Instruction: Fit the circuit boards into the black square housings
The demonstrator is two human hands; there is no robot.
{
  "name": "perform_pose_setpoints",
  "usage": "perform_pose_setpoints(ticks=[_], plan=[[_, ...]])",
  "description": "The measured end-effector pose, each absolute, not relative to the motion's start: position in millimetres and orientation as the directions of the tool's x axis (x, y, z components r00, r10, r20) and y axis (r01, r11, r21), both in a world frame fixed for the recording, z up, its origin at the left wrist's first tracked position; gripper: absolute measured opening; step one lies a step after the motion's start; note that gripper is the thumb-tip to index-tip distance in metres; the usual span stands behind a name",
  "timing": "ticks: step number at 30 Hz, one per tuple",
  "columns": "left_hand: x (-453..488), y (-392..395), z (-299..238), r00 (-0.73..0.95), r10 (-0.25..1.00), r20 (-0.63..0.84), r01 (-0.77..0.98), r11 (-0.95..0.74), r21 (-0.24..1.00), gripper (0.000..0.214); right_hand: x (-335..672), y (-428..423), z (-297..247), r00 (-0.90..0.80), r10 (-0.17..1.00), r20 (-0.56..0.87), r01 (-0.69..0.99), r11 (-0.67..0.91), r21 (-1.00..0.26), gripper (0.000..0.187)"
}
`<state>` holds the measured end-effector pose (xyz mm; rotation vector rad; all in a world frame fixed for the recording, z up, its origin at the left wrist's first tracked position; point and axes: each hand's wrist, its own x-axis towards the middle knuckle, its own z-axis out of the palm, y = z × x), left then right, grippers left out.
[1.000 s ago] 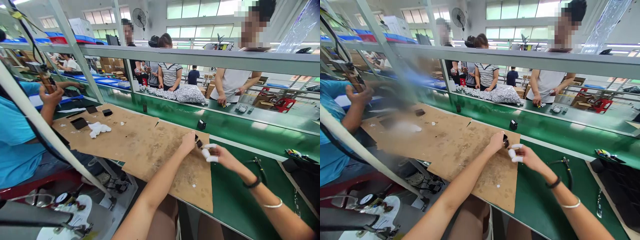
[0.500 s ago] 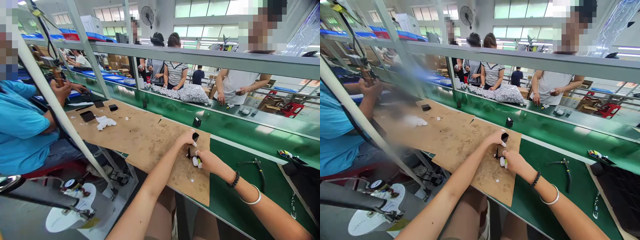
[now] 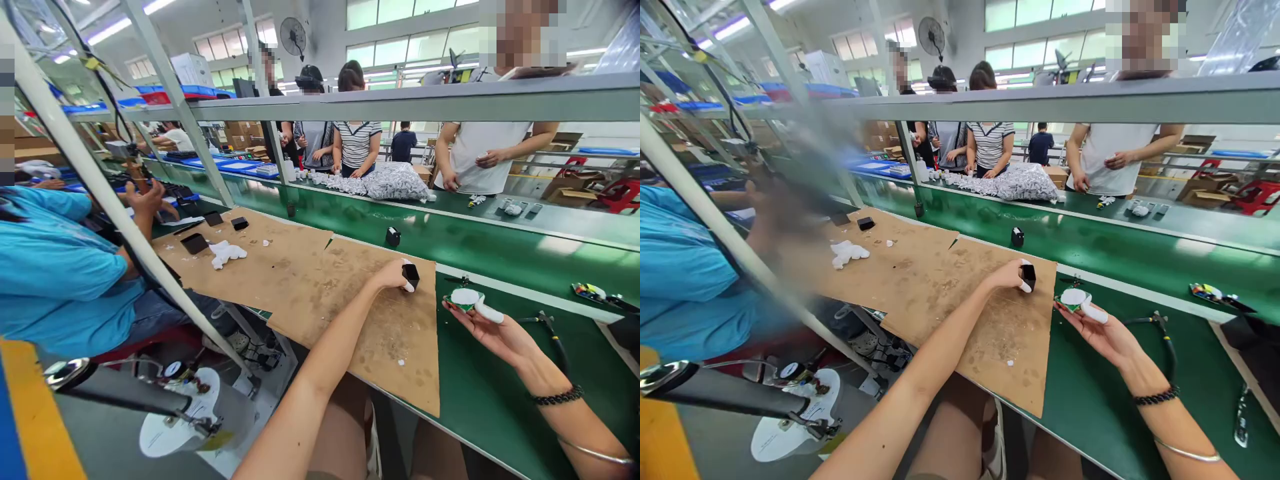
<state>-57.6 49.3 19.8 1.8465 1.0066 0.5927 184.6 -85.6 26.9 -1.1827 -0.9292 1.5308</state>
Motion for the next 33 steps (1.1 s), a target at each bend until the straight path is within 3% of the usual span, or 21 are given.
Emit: perform_pose_setpoints(ticks=[7, 12, 18, 28, 33], plan=[[-19.8, 16.9, 13.5, 0.510, 0.848, 0.141, 0.194, -0.273, 0.942, 0.061, 186.9, -87.0, 28.2, 0.010, 0.996, -0.085, -0.292, -0.078, -0.953, 0.026], [-2.9, -5.5, 12.7, 0.569, 0.808, 0.155, 0.172, -0.301, 0.938, 0.077, 189.0, -83.7, 21.8, 0.127, 0.992, 0.022, -0.273, 0.057, -0.960, 0.034], [-4.9, -19.0, 25.7, 0.542, 0.802, 0.249, 0.179, -0.400, 0.899, 0.082, 178.2, -87.9, 27.5, 0.231, 0.956, 0.179, -0.284, 0.242, -0.928, 0.052], [-12.3, -29.5, 45.5, 0.526, 0.776, 0.349, 0.177, -0.501, 0.847, 0.080, 167.7, -101.9, 40.8, 0.203, 0.919, 0.338, -0.130, 0.368, -0.921, 0.065], [-15.0, -27.3, 45.1, 0.535, 0.686, 0.493, 0.113, -0.637, 0.763, 0.071, 163.3, -105.5, 39.1, 0.118, 0.854, 0.507, -0.002, 0.511, -0.860, 0.062]])
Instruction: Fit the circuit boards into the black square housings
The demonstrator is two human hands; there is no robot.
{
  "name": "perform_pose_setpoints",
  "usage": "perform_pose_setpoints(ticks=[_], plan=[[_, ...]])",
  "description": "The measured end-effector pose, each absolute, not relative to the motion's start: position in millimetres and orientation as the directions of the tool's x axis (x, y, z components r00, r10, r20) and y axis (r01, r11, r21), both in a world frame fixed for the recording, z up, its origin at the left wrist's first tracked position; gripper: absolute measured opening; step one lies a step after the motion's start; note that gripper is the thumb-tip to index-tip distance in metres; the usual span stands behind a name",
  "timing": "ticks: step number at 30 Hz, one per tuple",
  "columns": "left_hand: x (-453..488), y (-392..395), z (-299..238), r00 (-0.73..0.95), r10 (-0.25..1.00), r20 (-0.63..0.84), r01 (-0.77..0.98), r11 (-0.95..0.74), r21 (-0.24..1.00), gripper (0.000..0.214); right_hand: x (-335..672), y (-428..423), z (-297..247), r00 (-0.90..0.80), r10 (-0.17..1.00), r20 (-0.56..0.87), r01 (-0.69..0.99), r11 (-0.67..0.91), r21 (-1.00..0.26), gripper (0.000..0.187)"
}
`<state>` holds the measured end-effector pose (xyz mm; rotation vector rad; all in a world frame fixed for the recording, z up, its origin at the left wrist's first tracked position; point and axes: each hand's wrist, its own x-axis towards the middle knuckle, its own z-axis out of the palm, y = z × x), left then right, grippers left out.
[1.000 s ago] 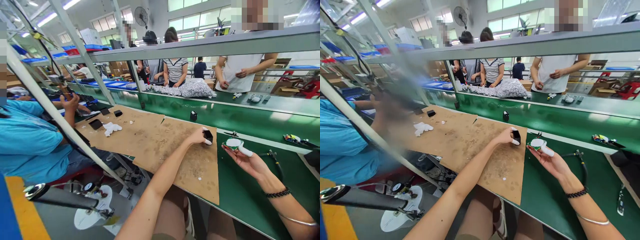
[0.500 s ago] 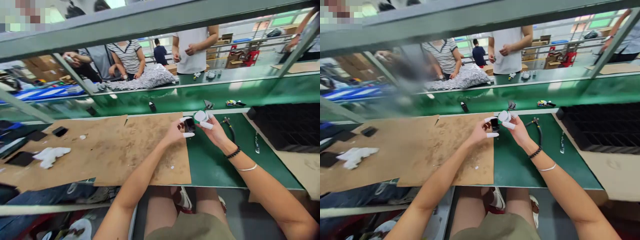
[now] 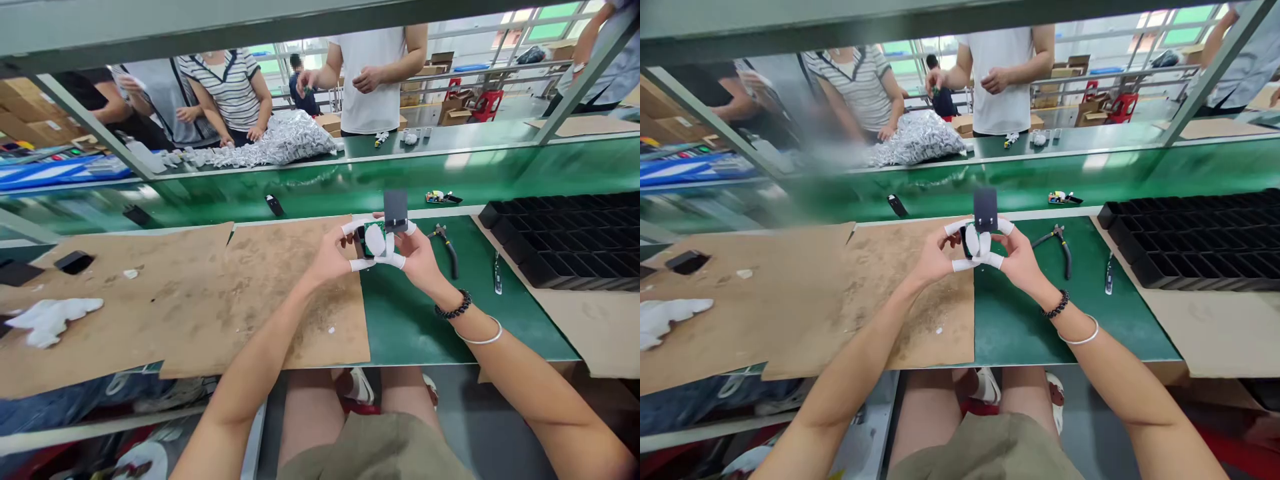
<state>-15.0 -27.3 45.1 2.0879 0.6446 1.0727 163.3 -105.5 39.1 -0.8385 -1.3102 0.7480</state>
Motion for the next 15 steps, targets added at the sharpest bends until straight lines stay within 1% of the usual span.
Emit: perform_pose_setpoints(ticks=[2, 5, 10, 15], plan=[[-15.9, -26.2, 45.7, 0.546, 0.621, 0.562, 0.063, -0.700, 0.712, 0.068, 162.4, -107.4, 37.9, 0.100, 0.824, 0.558, 0.039, 0.558, -0.829, 0.059], [-16.8, -25.4, 47.7, 0.558, 0.551, 0.620, 0.023, -0.758, 0.652, 0.066, 162.7, -109.4, 37.3, 0.086, 0.806, 0.585, 0.081, 0.580, -0.811, 0.056], [-17.2, -25.6, 49.1, 0.561, 0.513, 0.650, -0.015, -0.778, 0.628, 0.064, 165.3, -109.4, 39.1, 0.078, 0.811, 0.580, 0.141, 0.567, -0.811, 0.056], [-17.7, -24.7, 47.8, 0.558, 0.504, 0.659, -0.028, -0.782, 0.622, 0.065, 167.2, -108.8, 39.1, 0.064, 0.802, 0.594, 0.156, 0.580, -0.799, 0.053]])
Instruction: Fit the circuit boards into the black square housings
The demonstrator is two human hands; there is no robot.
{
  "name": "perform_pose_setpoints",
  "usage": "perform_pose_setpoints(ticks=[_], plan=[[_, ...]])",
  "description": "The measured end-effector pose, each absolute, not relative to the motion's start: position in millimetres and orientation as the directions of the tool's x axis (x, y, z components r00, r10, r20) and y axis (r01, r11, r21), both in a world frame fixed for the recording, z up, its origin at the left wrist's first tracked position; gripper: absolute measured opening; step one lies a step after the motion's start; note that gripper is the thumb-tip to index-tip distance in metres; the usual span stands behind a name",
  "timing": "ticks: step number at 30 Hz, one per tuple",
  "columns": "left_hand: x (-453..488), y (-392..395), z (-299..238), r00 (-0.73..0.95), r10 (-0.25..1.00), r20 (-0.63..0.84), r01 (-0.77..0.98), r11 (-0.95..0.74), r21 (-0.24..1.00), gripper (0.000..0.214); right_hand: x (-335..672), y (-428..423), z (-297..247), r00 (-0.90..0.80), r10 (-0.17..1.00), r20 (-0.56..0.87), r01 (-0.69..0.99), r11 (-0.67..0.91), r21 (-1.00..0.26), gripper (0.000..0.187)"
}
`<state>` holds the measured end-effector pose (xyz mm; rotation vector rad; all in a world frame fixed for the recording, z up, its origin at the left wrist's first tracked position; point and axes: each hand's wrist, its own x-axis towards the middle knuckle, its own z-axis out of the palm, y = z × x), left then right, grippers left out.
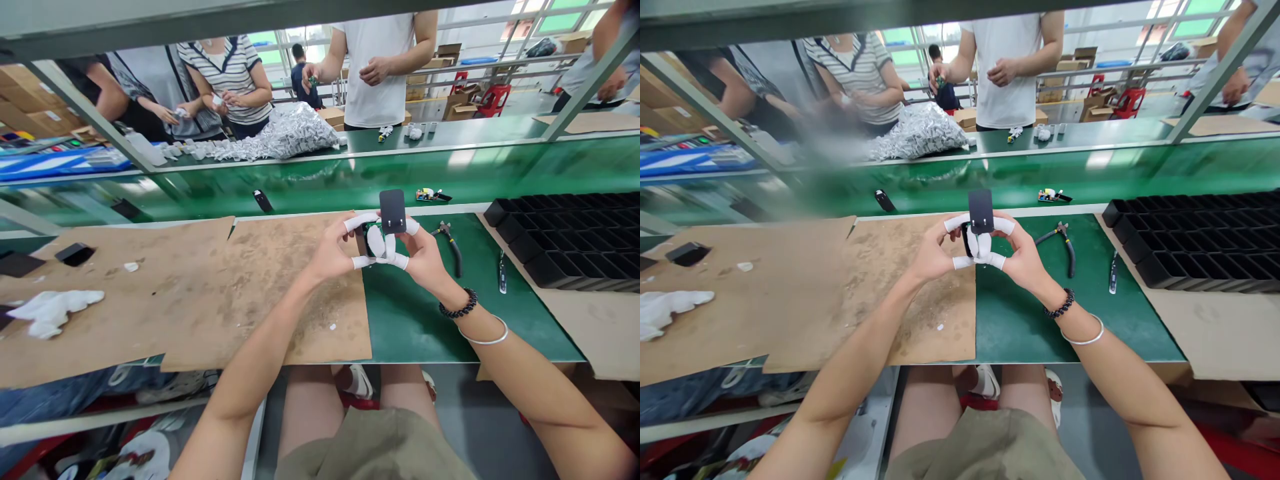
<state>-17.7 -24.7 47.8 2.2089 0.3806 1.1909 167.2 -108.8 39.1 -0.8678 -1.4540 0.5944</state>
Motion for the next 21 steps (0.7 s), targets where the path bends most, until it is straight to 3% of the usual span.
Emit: perform_pose_setpoints(ticks=[21], plan=[[-19.4, -21.8, 41.9, 0.565, 0.470, 0.678, -0.014, -0.816, 0.577, 0.065, 168.6, -107.6, 37.3, 0.022, 0.784, 0.620, 0.242, 0.597, -0.764, 0.050]])
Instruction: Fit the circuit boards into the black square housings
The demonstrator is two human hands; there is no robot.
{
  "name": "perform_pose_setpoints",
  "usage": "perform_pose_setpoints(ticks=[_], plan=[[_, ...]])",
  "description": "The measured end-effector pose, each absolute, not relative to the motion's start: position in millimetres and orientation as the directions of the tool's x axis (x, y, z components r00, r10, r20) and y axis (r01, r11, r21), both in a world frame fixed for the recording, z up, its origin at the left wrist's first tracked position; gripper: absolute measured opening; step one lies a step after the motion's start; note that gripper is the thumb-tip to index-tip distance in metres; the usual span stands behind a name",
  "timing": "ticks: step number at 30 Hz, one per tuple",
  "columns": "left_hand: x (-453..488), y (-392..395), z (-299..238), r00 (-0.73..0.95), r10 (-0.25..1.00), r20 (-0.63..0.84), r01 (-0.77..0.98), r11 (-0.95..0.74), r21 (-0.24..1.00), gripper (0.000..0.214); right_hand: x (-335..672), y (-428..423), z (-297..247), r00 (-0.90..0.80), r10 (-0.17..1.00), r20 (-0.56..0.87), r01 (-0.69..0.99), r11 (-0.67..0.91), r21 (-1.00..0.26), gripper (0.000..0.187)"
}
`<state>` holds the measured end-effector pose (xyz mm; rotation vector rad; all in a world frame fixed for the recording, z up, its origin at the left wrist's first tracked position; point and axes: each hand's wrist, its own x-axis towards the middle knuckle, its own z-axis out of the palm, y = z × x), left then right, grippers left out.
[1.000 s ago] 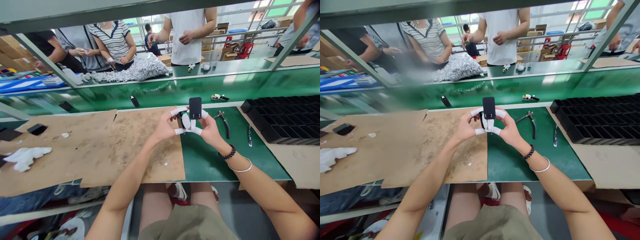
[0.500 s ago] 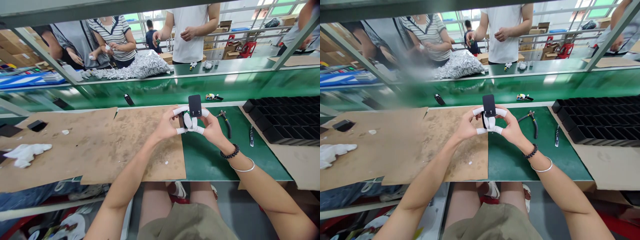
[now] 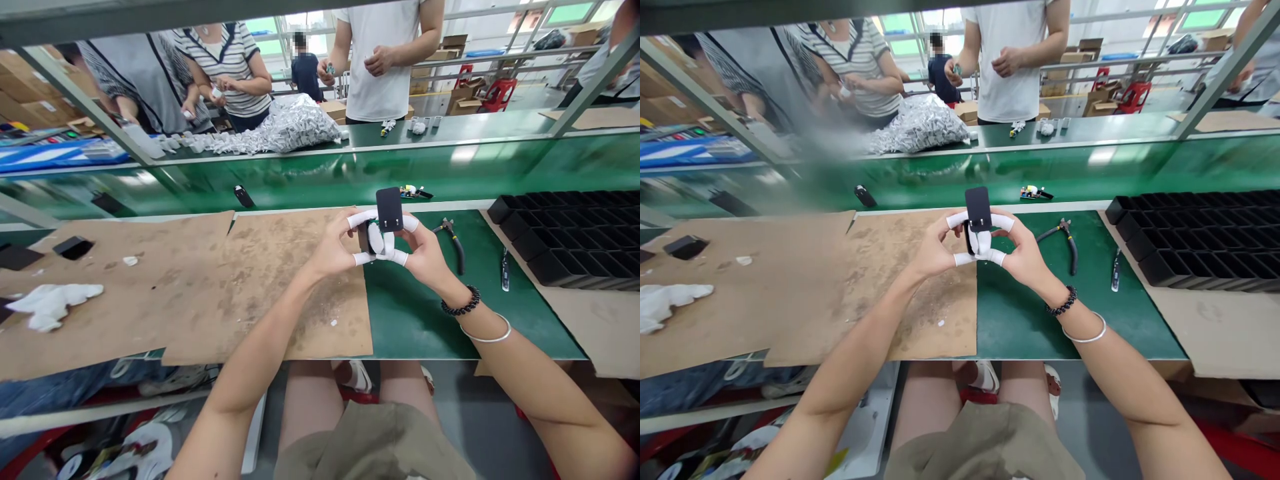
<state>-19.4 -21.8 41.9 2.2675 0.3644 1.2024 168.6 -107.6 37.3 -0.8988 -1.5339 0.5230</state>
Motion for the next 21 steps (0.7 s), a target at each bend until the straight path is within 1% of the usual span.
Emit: perform_pose_setpoints(ticks=[3, 6, 9, 11, 12, 13, 15, 16, 17, 18, 19, 21], plan=[[-19.2, -20.3, 40.4, 0.560, 0.466, 0.684, -0.021, -0.818, 0.575, 0.063, 168.5, -107.5, 38.3, 0.008, 0.767, 0.642, 0.274, 0.615, -0.739, 0.049], [-19.4, -20.2, 40.7, 0.562, 0.474, 0.678, -0.044, -0.801, 0.597, 0.060, 167.0, -109.0, 41.2, -0.007, 0.766, 0.643, 0.319, 0.611, -0.725, 0.051], [-18.9, -19.8, 39.0, 0.567, 0.506, 0.650, -0.064, -0.759, 0.647, 0.059, 164.3, -111.6, 44.3, -0.006, 0.780, 0.625, 0.343, 0.589, -0.732, 0.051], [-17.0, -18.0, 34.9, 0.568, 0.566, 0.598, -0.053, -0.699, 0.713, 0.063, 163.8, -111.6, 44.2, 0.003, 0.811, 0.585, 0.328, 0.552, -0.767, 0.053], [-15.4, -16.6, 32.1, 0.574, 0.607, 0.550, -0.045, -0.647, 0.761, 0.067, 164.7, -110.6, 43.2, 0.007, 0.835, 0.551, 0.303, 0.523, -0.797, 0.059], [-13.6, -14.9, 29.1, 0.583, 0.651, 0.486, -0.038, -0.576, 0.817, 0.073, 166.4, -108.7, 41.6, 0.003, 0.863, 0.506, 0.261, 0.488, -0.833, 0.068], [-10.3, -11.3, 24.0, 0.603, 0.727, 0.329, -0.047, -0.379, 0.924, 0.080, 172.8, -102.8, 37.4, -0.029, 0.915, 0.401, 0.151, 0.401, -0.904, 0.091], [-9.3, -9.7, 22.4, 0.617, 0.746, 0.249, -0.069, -0.264, 0.962, 0.079, 176.9, -99.4, 35.4, -0.037, 0.934, 0.356, 0.104, 0.358, -0.928, 0.100], [-9.2, -8.4, 21.5, 0.641, 0.748, 0.174, -0.097, -0.146, 0.985, 0.074, 181.3, -96.1, 33.8, -0.028, 0.945, 0.325, 0.069, 0.326, -0.943, 0.105], [-9.9, -7.5, 21.3, 0.672, 0.732, 0.110, -0.126, -0.034, 0.991, 0.068, 185.6, -93.4, 33.1, 0.002, 0.952, 0.307, 0.043, 0.307, -0.951, 0.105], [-11.4, -6.9, 21.7, 0.713, 0.699, 0.062, -0.150, 0.065, 0.987, 0.062, 189.2, -91.4, 33.2, 0.044, 0.953, 0.301, 0.020, 0.300, -0.954, 0.101], [-15.9, -7.0, 23.1, 0.793, 0.610, 0.012, -0.175, 0.210, 0.962, 0.056, 193.5, -90.2, 35.8, 0.099, 0.953, 0.286, -0.045, 0.291, -0.956, 0.080]])
